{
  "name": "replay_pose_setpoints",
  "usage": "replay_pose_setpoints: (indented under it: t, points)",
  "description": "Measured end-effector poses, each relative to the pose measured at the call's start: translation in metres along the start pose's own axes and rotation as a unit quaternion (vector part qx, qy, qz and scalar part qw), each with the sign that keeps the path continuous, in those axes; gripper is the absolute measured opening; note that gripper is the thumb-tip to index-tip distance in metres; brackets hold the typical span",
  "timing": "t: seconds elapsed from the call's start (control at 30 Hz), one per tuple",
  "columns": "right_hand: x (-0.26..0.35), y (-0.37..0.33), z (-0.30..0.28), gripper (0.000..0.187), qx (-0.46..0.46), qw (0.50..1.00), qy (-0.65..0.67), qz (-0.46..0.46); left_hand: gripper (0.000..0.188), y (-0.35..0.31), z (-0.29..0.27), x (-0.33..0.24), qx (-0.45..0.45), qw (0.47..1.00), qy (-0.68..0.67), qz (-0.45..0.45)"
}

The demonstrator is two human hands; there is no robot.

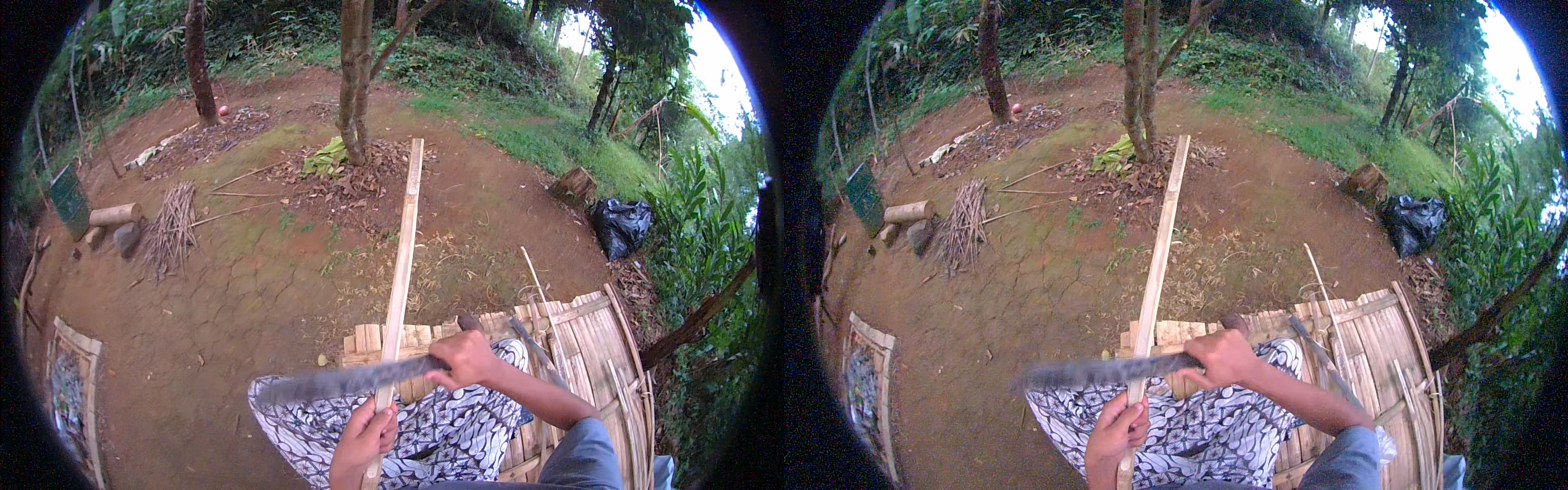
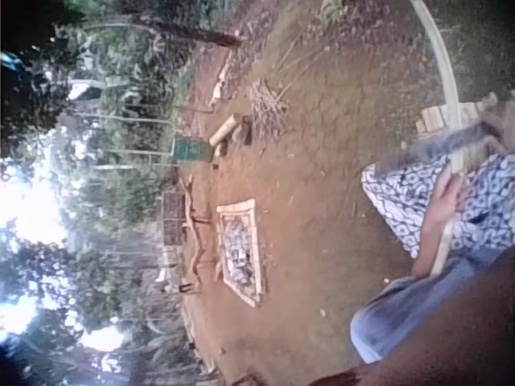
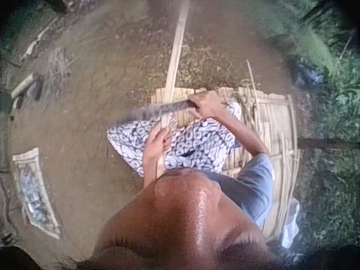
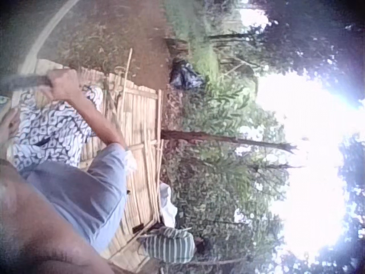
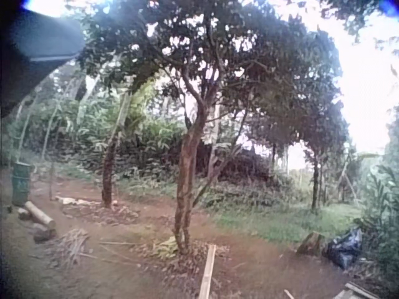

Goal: The person sits on a bamboo platform and uses a machete to sharpen a long, thin wooden stick. They repeatedly scrape the blade along the stick's surface to smooth and shape it, occasionally pausing to inspect the progress.

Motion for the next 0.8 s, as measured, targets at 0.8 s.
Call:
replay_pose_setpoints:
  t: [0.8]
  points:
    - [-0.125,0.037,-0.014,0.032,0.064,0.981,-0.179,0.038,0.006,-0.022,-0.001,0.01,0.009,1.0,0.02,0.006]
Point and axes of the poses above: each hand's wrist, its own y-axis towards the middle knuckle, its own z-axis out of the palm, x = y × z, the point moved 7 cm from there along y, towards the middle knuckle, and after that the axes turned 12 degrees about -z, right-handed, at the moved point
